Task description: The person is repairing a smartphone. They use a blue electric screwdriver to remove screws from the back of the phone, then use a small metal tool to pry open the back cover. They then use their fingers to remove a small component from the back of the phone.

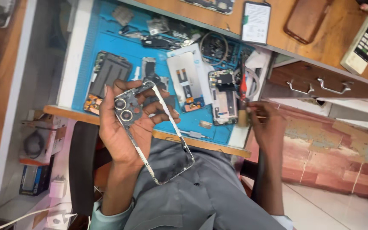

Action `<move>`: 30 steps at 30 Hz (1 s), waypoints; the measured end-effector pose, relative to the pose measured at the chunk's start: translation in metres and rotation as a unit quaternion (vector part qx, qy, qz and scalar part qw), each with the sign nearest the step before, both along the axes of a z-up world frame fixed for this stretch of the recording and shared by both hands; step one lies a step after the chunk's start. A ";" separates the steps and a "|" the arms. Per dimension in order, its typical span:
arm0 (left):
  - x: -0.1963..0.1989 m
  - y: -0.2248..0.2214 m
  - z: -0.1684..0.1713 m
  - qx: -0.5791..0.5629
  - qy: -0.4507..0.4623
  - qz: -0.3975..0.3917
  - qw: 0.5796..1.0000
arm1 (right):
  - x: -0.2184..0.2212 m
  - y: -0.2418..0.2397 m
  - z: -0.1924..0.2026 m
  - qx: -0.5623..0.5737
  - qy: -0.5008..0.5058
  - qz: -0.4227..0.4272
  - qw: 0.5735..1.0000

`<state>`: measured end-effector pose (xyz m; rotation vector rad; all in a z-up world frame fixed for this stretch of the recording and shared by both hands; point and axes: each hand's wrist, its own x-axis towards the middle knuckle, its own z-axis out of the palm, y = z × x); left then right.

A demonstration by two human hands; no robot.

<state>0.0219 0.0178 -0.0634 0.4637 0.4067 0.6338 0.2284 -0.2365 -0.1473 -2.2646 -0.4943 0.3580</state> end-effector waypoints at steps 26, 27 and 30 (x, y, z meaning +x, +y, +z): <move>0.005 -0.021 0.014 0.016 -0.041 -0.002 0.999 | -0.060 0.054 0.000 -0.089 -0.175 0.278 0.940; 0.005 -0.020 0.013 0.015 -0.043 -0.002 0.999 | -0.058 0.053 0.002 -0.072 -0.143 0.258 0.953; 0.001 -0.017 0.008 0.020 0.000 0.006 1.000 | -0.055 0.050 0.009 -0.089 -0.176 0.175 0.964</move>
